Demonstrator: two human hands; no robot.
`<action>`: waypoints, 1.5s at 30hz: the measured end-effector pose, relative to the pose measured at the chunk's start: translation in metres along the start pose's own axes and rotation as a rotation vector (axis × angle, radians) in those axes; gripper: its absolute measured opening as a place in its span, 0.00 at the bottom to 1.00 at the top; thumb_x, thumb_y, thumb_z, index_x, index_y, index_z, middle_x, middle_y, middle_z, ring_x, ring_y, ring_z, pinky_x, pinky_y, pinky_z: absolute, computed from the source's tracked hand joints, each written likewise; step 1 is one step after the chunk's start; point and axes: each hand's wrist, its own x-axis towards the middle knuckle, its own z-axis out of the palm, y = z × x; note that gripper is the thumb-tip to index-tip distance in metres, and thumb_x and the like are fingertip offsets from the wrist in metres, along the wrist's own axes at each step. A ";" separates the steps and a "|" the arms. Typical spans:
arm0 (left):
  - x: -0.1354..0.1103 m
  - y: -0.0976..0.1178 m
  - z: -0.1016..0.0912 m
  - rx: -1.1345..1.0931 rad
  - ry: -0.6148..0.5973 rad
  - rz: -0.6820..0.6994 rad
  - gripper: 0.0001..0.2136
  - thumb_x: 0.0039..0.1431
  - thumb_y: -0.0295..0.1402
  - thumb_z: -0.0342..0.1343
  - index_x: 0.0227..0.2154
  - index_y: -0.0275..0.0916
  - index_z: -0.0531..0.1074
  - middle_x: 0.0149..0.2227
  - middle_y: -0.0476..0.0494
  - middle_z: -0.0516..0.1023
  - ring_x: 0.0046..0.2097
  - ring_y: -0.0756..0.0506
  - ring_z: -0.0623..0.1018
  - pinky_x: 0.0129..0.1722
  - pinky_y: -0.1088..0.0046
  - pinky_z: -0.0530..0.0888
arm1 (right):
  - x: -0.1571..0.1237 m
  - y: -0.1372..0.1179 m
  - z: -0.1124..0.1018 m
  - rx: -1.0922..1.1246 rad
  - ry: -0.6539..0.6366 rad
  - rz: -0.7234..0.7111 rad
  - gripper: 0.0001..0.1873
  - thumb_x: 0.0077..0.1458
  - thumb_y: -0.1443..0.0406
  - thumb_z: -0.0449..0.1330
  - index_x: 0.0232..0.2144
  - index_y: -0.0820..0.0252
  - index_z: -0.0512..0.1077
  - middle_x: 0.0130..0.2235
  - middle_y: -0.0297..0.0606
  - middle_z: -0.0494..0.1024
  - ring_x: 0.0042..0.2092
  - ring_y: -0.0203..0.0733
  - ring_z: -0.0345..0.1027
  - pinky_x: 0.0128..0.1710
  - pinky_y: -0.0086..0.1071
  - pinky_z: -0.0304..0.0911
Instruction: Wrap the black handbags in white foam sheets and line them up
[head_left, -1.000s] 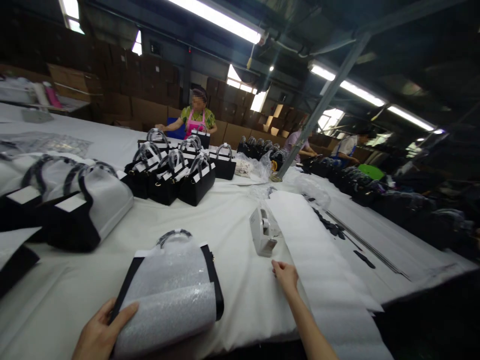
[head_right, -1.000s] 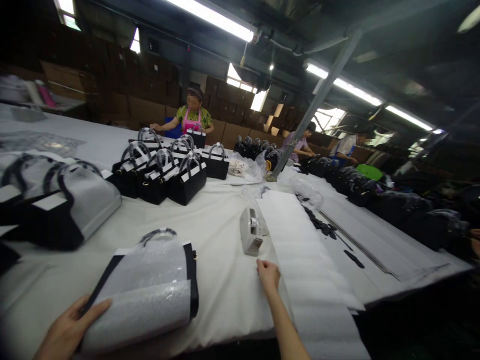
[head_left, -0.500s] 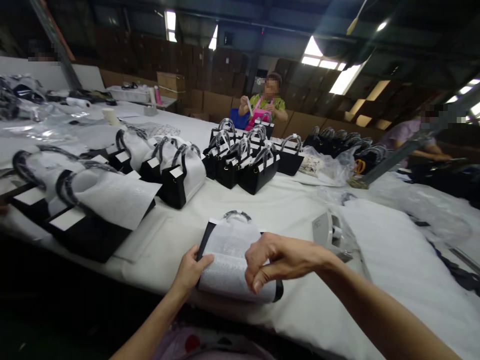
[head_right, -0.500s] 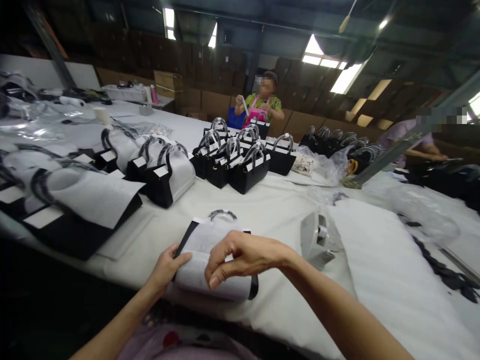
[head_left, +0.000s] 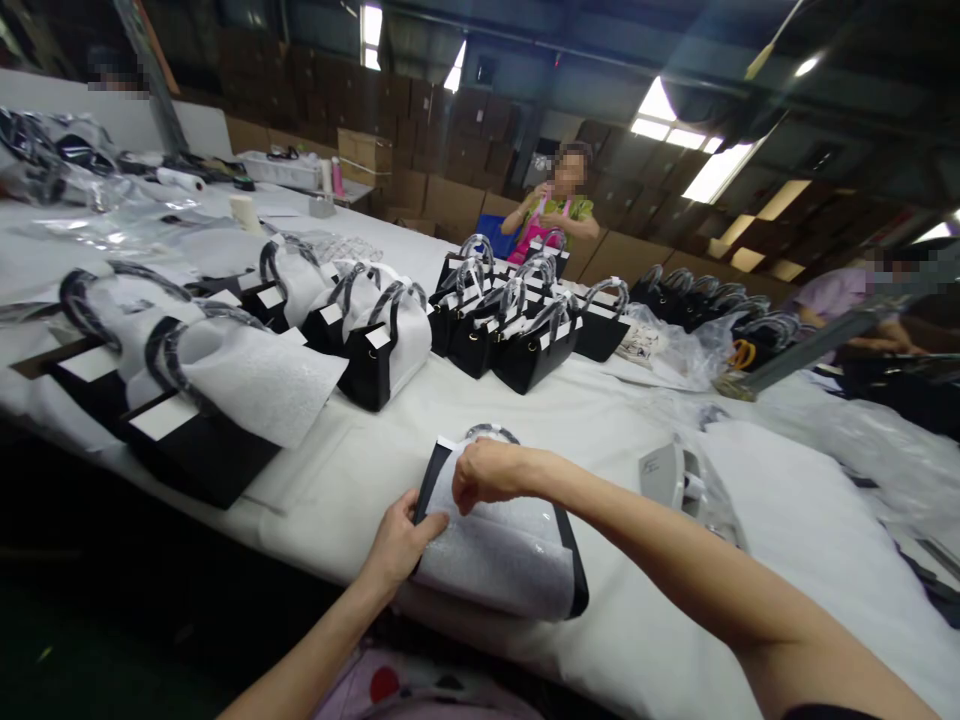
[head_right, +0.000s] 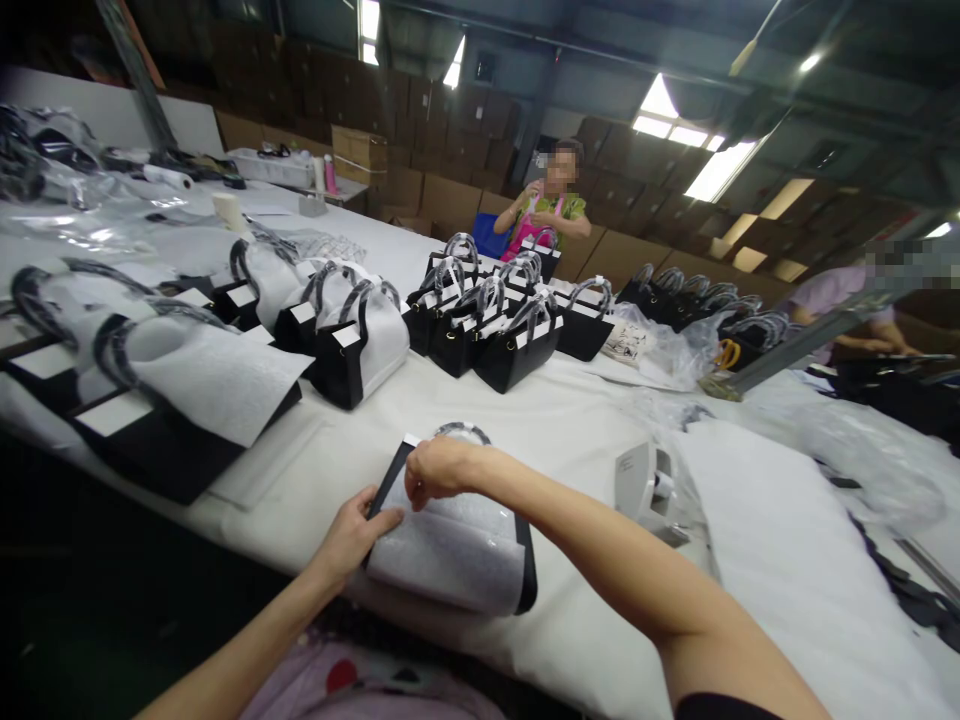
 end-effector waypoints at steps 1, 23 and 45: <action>0.000 0.000 0.000 0.002 0.000 0.002 0.13 0.46 0.39 0.60 0.32 0.36 0.70 0.29 0.48 0.75 0.32 0.46 0.73 0.31 0.73 0.67 | 0.003 0.002 0.001 -0.019 -0.005 0.006 0.06 0.47 0.68 0.65 0.28 0.51 0.80 0.25 0.27 0.79 0.27 0.32 0.68 0.28 0.25 0.52; -0.001 0.007 0.002 0.436 0.085 -0.111 0.31 0.44 0.53 0.57 0.45 0.33 0.67 0.40 0.37 0.76 0.45 0.37 0.75 0.44 0.65 0.69 | 0.026 0.005 0.005 -0.136 -0.119 0.197 0.19 0.45 0.50 0.63 0.37 0.54 0.80 0.32 0.41 0.80 0.34 0.46 0.73 0.32 0.31 0.61; 0.002 0.017 0.005 0.018 -0.151 -0.105 0.30 0.42 0.47 0.64 0.44 0.31 0.70 0.41 0.38 0.78 0.44 0.39 0.75 0.45 0.67 0.70 | -0.009 0.055 0.054 0.519 0.778 0.348 0.12 0.50 0.58 0.59 0.34 0.58 0.73 0.35 0.37 0.78 0.37 0.41 0.70 0.37 0.31 0.62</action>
